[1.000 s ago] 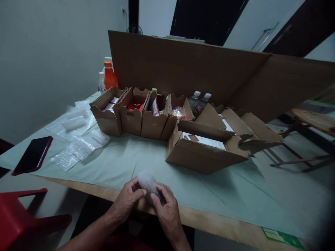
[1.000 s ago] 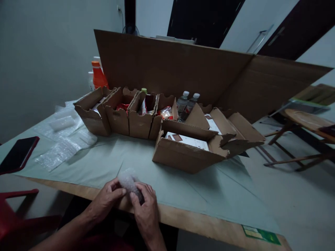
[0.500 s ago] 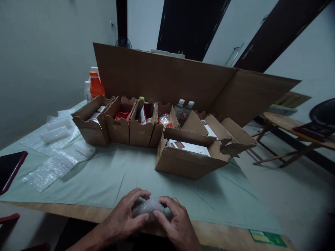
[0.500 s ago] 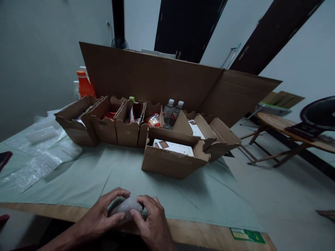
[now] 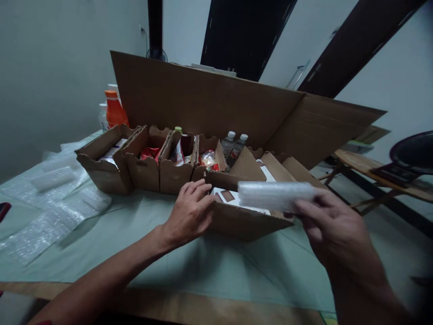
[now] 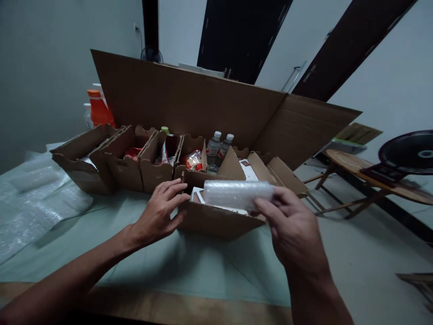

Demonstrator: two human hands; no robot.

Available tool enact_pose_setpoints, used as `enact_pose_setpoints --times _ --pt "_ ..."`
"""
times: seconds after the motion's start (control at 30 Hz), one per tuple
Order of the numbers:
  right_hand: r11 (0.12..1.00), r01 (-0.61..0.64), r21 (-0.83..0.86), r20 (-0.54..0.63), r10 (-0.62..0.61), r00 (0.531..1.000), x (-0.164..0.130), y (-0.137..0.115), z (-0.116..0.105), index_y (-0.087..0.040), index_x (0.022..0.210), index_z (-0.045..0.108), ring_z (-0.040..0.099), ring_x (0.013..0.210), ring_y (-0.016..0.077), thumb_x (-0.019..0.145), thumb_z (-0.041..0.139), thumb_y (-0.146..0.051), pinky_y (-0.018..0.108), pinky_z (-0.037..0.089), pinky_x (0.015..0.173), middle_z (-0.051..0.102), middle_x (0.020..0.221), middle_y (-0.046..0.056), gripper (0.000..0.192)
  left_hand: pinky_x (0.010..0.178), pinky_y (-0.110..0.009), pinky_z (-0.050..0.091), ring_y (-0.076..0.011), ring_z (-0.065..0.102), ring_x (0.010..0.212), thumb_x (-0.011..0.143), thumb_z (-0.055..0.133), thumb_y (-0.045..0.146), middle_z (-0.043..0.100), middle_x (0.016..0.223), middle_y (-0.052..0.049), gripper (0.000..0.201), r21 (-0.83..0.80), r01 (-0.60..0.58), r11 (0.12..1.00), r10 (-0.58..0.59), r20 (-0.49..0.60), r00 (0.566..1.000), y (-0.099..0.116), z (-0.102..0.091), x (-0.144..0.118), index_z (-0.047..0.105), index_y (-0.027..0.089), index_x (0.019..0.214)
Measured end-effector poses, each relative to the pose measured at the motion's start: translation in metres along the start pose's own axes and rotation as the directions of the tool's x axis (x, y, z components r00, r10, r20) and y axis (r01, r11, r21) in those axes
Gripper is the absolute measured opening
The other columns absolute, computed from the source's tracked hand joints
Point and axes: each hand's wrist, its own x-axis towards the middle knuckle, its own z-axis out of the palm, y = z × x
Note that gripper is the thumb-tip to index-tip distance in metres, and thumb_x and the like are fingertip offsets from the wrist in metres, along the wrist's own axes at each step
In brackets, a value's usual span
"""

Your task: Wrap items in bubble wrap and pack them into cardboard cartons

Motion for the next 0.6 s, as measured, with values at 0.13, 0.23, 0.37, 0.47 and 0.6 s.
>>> enact_pose_setpoints --times 0.13,0.23,0.37,0.47,0.6 --pt "0.989 -0.078 -0.122 0.275 0.110 0.955 0.045 0.011 0.031 -0.019 0.080 0.068 0.061 0.061 0.0129 0.061 0.084 -0.045 0.024 0.049 0.055 0.066 0.072 0.000 0.035 0.104 -0.047 0.045 -0.0309 0.052 0.126 0.085 0.060 0.012 0.058 0.130 -0.014 0.020 -0.078 0.070 0.995 -0.076 -0.078 0.994 0.007 0.005 -0.010 0.068 0.019 0.102" --pt "0.965 -0.148 -0.216 0.353 0.219 0.910 0.060 0.025 0.052 -0.017 0.078 0.064 0.064 0.061 0.0156 0.061 0.081 -0.044 0.025 0.048 0.054 0.066 0.070 0.002 0.036 0.099 -0.044 0.049 -0.0273 0.054 0.120 0.088 0.058 0.011 0.056 0.130 -0.013 0.021 -0.181 0.118 0.976 -0.137 -0.097 0.986 0.010 0.008 -0.013 0.070 0.021 0.103" --pt "0.913 -0.007 -0.408 0.345 0.162 0.924 0.061 0.024 0.068 -0.018 0.078 0.059 0.060 0.057 0.0153 0.069 0.071 -0.038 0.026 0.045 0.053 0.062 0.063 0.000 0.025 0.101 -0.045 0.049 -0.0269 0.052 0.122 0.088 0.058 0.010 0.053 0.132 -0.013 0.025 -0.233 0.120 0.965 -0.151 -0.120 0.981 0.008 0.013 -0.014 0.070 0.022 0.107" --pt "0.694 0.244 -0.677 0.348 0.010 0.937 0.048 0.004 0.081 -0.017 0.108 0.063 0.063 0.066 0.0187 0.077 0.064 -0.030 0.028 0.045 0.059 0.067 0.075 0.003 0.034 0.101 -0.045 0.049 -0.0262 0.053 0.121 0.089 0.057 0.010 0.053 0.132 -0.012 0.026 -0.246 0.115 0.962 -0.149 -0.126 0.981 0.004 0.016 -0.014 0.070 0.023 0.108" --pt "0.182 0.452 -0.873 0.471 0.075 0.879 0.030 -0.025 0.111 -0.020 0.130 0.060 0.068 0.083 0.0257 0.084 0.058 -0.023 0.031 0.044 0.069 0.073 0.091 0.009 0.046 0.101 -0.045 0.050 -0.0257 0.052 0.121 0.089 0.057 0.012 0.052 0.133 -0.011 0.027 -0.270 0.114 0.956 -0.153 -0.130 0.980 0.000 0.021 -0.010 0.069 0.024 0.110"
